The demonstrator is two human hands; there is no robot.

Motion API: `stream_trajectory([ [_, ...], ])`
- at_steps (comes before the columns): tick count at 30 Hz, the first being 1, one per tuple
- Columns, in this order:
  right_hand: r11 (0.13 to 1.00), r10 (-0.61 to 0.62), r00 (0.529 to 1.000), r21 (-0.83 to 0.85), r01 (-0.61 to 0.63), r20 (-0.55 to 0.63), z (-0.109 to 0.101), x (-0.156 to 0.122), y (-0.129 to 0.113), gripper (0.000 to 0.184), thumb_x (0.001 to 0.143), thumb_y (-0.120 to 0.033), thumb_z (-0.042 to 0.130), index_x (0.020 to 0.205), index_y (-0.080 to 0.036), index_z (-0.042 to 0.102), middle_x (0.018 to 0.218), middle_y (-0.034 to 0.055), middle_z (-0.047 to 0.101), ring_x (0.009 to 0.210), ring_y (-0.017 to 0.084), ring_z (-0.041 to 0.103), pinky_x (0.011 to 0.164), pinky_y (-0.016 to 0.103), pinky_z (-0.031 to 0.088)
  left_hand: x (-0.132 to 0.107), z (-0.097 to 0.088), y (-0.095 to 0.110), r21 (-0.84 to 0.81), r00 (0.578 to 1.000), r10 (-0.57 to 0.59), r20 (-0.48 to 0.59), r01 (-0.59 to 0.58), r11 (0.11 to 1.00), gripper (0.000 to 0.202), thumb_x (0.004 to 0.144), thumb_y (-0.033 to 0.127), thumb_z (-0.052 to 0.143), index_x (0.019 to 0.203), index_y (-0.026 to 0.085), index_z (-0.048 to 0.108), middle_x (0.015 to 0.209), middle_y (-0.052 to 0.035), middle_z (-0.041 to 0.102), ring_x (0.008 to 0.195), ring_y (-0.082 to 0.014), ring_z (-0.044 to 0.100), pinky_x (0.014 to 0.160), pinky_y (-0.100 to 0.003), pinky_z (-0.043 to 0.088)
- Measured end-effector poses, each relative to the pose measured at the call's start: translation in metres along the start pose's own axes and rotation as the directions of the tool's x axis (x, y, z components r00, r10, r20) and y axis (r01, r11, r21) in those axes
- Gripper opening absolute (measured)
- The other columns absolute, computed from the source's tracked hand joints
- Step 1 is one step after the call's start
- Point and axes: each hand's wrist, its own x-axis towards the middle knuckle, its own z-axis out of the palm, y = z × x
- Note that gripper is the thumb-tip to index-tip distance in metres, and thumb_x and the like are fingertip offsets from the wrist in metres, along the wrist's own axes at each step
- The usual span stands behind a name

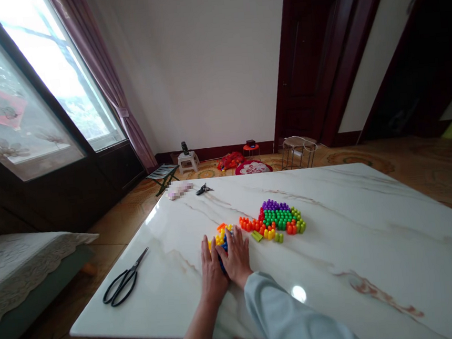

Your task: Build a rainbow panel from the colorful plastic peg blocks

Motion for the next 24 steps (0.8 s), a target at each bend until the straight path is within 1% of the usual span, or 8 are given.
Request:
stream_trajectory([
  [4,0.993,-0.058,0.991,0.111,0.045,0.117,0.001,0.014,-0.004,0.065,0.094,-0.054,0.027,0.147,-0.017,0.025,0.153,0.0140,0.024,0.142,0.028,0.017,0.112,0.056,0.016,0.001,-0.003,0.003,0.065,0.998,0.023,-0.052,-0.020,0.998,0.086,0.082,0.027,0.057,0.149,0.016,0.005,0.156,-0.0182,0.000,0.144,-0.0347,0.004,0.111,-0.056,0.025],
  [7,0.964,-0.184,0.965,0.225,0.140,0.188,-0.014,0.024,0.001,0.067,0.094,-0.057,0.026,0.149,-0.017,0.022,0.152,0.0121,0.028,0.141,0.026,0.022,0.113,0.051,0.018,0.001,-0.006,0.007,0.148,0.999,0.031,-0.038,-0.025,0.989,0.086,0.077,0.032,0.063,0.149,0.019,0.017,0.157,-0.0152,0.004,0.143,-0.0370,0.004,0.111,-0.058,0.022],
  [11,0.910,-0.352,0.936,0.230,0.345,-0.013,-0.061,0.045,0.037,0.062,0.093,-0.054,0.033,0.146,-0.022,0.029,0.148,0.0084,0.038,0.138,0.024,0.031,0.114,0.050,0.017,0.001,-0.009,0.012,0.222,0.998,0.043,0.042,-0.051,0.974,0.069,0.077,0.037,0.064,0.141,0.029,0.039,0.156,-0.0068,0.016,0.143,-0.0370,0.009,0.111,-0.059,0.018],
  [14,0.943,-0.236,0.932,0.165,0.288,-0.273,-0.104,0.071,0.096,0.058,0.092,-0.053,0.034,0.135,-0.017,0.045,0.140,0.0123,0.047,0.132,0.023,0.039,0.112,0.044,0.025,0.001,-0.010,0.012,0.229,0.996,0.040,0.082,-0.058,0.972,0.065,0.076,0.040,0.065,0.137,0.031,0.044,0.155,-0.0064,0.022,0.142,-0.0361,0.015,0.109,-0.058,0.023],
  [16,0.979,-0.034,0.934,0.176,0.103,-0.357,-0.128,0.089,0.142,0.063,0.089,-0.058,0.033,0.128,-0.012,0.052,0.135,0.0156,0.051,0.128,0.024,0.042,0.111,0.043,0.027,0.002,-0.008,0.010,0.220,0.995,0.036,0.095,-0.056,0.974,0.062,0.077,0.040,0.064,0.136,0.032,0.046,0.154,-0.0064,0.025,0.141,-0.0354,0.018,0.107,-0.057,0.028],
  [17,0.982,0.074,0.936,0.191,-0.007,-0.345,-0.138,0.097,0.163,0.066,0.087,-0.061,0.033,0.126,-0.012,0.053,0.133,0.0154,0.052,0.127,0.024,0.042,0.111,0.044,0.026,0.002,-0.007,0.009,0.213,0.995,0.035,0.098,-0.055,0.975,0.061,0.077,0.040,0.063,0.136,0.031,0.047,0.153,-0.0064,0.027,0.141,-0.0352,0.020,0.107,-0.056,0.029],
  [20,0.970,0.180,0.942,0.212,-0.121,-0.284,-0.155,0.107,0.212,0.074,0.083,-0.065,0.032,0.123,-0.008,0.055,0.131,0.0190,0.053,0.126,0.028,0.044,0.109,0.047,0.027,0.002,-0.004,0.007,0.190,0.995,0.039,0.093,-0.056,0.980,0.060,0.078,0.039,0.062,0.136,0.031,0.047,0.152,-0.0057,0.029,0.139,-0.0355,0.024,0.106,-0.056,0.032],
  [24,0.952,0.230,0.960,0.243,-0.188,-0.162,-0.146,0.097,0.229,0.073,0.082,-0.066,0.032,0.130,-0.015,0.051,0.129,0.0144,0.057,0.123,0.028,0.048,0.109,0.052,0.022,0.002,-0.004,0.006,0.174,0.995,0.048,0.083,-0.062,0.983,0.061,0.077,0.036,0.062,0.136,0.032,0.046,0.152,-0.0046,0.028,0.139,-0.0356,0.024,0.105,-0.056,0.034],
])
